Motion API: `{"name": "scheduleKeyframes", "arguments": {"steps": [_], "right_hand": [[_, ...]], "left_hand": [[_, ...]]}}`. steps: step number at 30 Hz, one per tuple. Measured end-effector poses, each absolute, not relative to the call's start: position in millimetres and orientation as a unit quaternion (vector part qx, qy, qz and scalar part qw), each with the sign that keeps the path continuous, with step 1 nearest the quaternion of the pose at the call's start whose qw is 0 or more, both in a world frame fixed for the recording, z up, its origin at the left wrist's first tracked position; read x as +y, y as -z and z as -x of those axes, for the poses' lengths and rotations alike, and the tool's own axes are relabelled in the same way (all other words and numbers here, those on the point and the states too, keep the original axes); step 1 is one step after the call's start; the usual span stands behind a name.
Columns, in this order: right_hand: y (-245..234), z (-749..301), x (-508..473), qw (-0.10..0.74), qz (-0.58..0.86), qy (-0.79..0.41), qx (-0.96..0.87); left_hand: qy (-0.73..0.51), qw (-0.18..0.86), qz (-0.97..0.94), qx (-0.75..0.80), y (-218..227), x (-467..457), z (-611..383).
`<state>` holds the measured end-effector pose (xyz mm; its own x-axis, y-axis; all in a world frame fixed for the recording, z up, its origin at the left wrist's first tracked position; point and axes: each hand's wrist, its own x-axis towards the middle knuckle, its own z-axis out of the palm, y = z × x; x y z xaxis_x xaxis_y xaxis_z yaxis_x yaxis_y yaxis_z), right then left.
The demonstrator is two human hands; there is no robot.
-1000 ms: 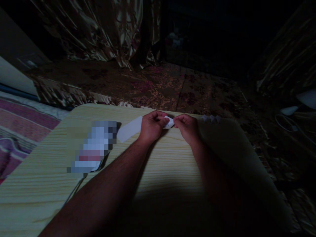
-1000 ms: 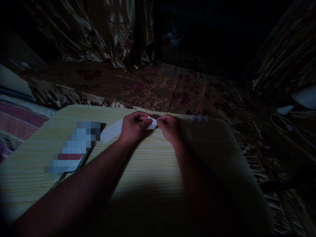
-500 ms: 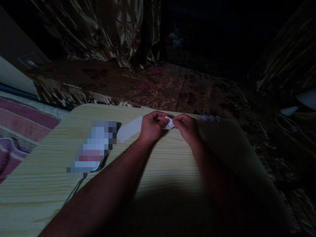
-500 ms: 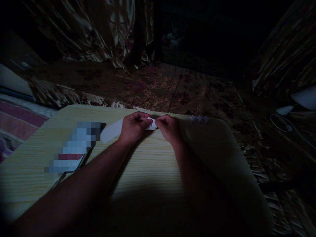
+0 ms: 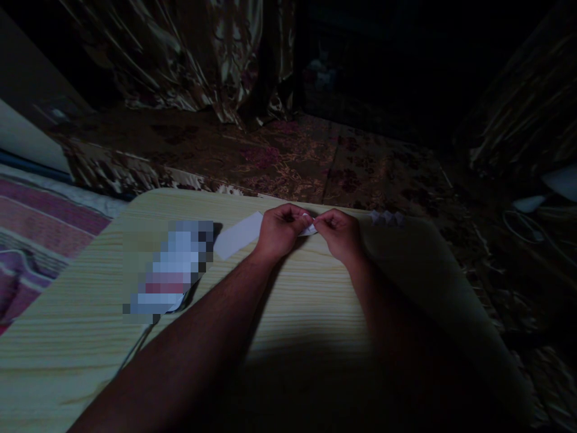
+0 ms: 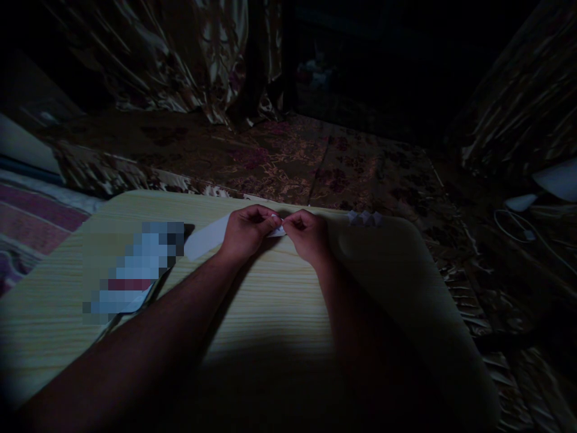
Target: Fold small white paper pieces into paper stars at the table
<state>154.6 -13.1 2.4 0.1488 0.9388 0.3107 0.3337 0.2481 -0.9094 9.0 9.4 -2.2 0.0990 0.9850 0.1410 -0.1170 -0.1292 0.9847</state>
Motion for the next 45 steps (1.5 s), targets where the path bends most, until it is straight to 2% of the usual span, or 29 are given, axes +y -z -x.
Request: {"name": "scheduleKeyframes", "arguments": {"steps": [19,45], "right_hand": [[1.1,-154.7,-11.7,0.539,0.534,-0.287,-0.586],[1.6,-155.5,-11.5,0.538,0.544,-0.269,-0.586]], "left_hand": [[-0.528,0.558,-0.491,0.411,-0.9,9.0,-8.2],[-0.542,0.513,-0.512,0.425,-1.9,8.3,-7.9]]}}
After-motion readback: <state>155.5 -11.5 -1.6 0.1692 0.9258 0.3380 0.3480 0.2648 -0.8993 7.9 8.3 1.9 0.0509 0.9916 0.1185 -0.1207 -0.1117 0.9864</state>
